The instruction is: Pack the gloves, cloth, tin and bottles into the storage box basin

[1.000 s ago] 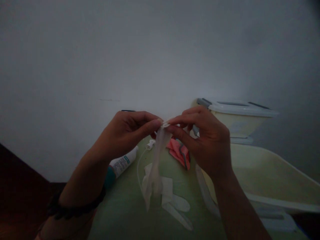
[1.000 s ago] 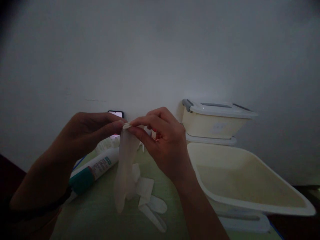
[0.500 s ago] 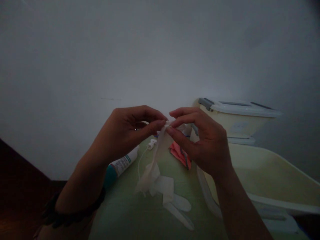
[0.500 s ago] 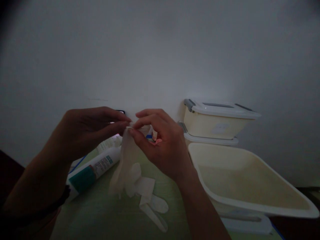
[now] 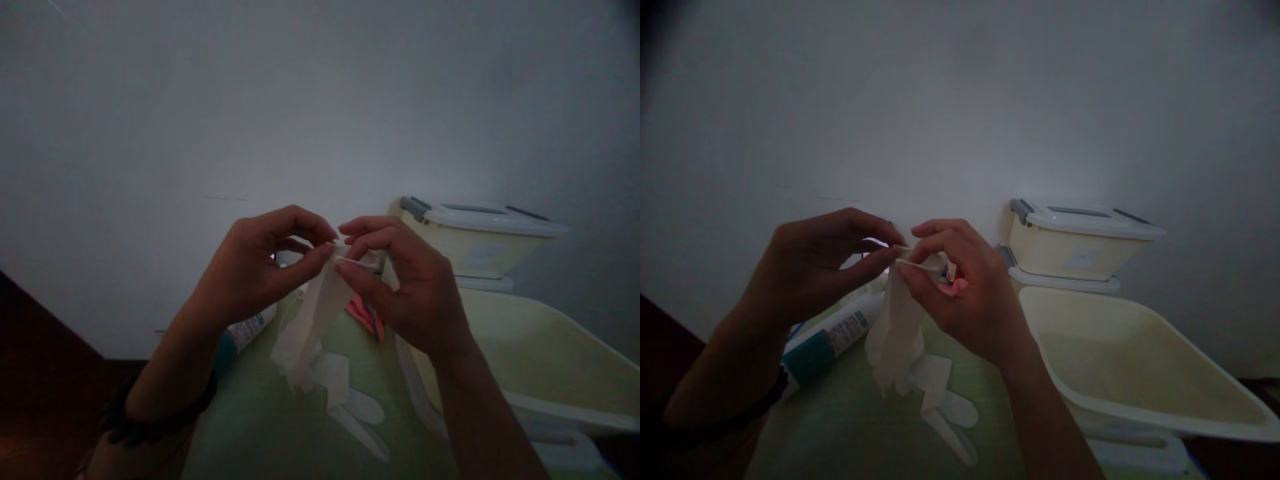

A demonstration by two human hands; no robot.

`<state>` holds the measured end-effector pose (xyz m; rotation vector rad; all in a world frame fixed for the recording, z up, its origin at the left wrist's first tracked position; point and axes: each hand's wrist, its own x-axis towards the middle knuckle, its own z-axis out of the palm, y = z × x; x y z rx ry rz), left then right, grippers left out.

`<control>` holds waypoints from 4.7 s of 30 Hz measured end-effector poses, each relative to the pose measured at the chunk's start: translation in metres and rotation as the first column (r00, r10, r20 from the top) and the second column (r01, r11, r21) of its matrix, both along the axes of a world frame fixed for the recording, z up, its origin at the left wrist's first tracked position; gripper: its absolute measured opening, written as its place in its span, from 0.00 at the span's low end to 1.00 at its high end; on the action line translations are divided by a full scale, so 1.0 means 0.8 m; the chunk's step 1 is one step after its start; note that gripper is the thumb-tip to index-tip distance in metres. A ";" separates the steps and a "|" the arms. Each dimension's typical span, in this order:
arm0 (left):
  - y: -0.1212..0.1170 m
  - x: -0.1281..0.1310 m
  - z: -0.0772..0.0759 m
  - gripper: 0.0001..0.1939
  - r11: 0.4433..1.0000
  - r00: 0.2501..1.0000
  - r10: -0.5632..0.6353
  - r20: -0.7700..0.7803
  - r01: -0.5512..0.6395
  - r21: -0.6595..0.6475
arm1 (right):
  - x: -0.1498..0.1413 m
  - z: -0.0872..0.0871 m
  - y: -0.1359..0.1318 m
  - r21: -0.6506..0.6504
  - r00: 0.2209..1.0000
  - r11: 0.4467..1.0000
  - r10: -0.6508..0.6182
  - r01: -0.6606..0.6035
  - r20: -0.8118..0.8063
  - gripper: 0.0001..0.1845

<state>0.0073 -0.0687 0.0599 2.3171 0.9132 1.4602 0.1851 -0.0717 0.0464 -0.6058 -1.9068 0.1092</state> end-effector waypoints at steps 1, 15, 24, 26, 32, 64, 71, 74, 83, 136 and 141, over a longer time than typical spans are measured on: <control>0.001 0.000 0.000 0.06 1.000 1.000 -0.017 -0.008 0.017 -0.004 | -0.001 0.000 0.000 0.004 1.000 1.000 -0.002 0.002 -0.006 0.04; 0.006 0.008 -0.005 0.09 0.990 0.987 -0.095 0.130 0.107 -0.094 | -0.009 -0.007 0.005 -0.179 0.951 0.981 0.019 -0.078 -0.310 0.06; 0.009 0.009 -0.011 0.08 0.926 0.940 -0.275 0.204 0.316 -0.208 | -0.007 -0.002 0.003 -0.228 0.903 0.971 -0.031 -0.075 -0.428 0.06; 0.008 0.010 -0.011 0.07 0.911 0.930 -0.316 0.188 0.353 -0.214 | -0.005 -0.001 0.003 -0.233 0.881 0.968 -0.030 -0.092 -0.472 0.06; 0.008 0.011 -0.011 0.06 0.905 0.938 -0.347 0.028 0.342 -0.253 | -0.002 -0.001 0.011 -0.208 0.820 0.961 0.029 -0.180 -0.572 0.08; 0.040 -0.001 -0.031 0.05 0.649 0.780 -0.606 -0.154 0.373 -0.663 | 0.041 0.018 0.020 -0.141 0.587 0.988 -0.075 -0.068 -0.806 0.07; 0.034 -0.007 -0.021 0.05 0.660 0.807 -0.568 -0.165 0.327 -0.676 | 0.052 0.023 0.019 -0.104 0.535 0.990 -0.035 -0.099 -0.844 0.09; 0.030 -0.010 -0.019 0.03 0.666 0.809 -0.567 -0.155 0.339 -0.665 | 0.052 0.023 0.018 -0.092 0.537 0.989 -0.017 -0.114 -0.844 0.08; 0.035 -0.004 -0.026 0.07 0.666 0.795 -0.587 -0.156 0.364 -0.651 | 0.049 0.023 0.019 -0.101 0.539 0.992 -0.044 -0.076 -0.841 0.08; 0.030 0.009 -0.024 0.16 0.782 0.825 -0.549 -0.131 0.452 -0.430 | -0.009 0.000 0.004 -0.413 0.851 0.896 -0.083 -0.164 -0.518 0.07; 0.026 0.007 -0.020 0.12 0.846 0.875 -0.436 -0.211 0.318 -0.429 | -0.007 -0.001 0.004 -0.444 0.879 0.856 0.025 -0.265 -0.477 0.08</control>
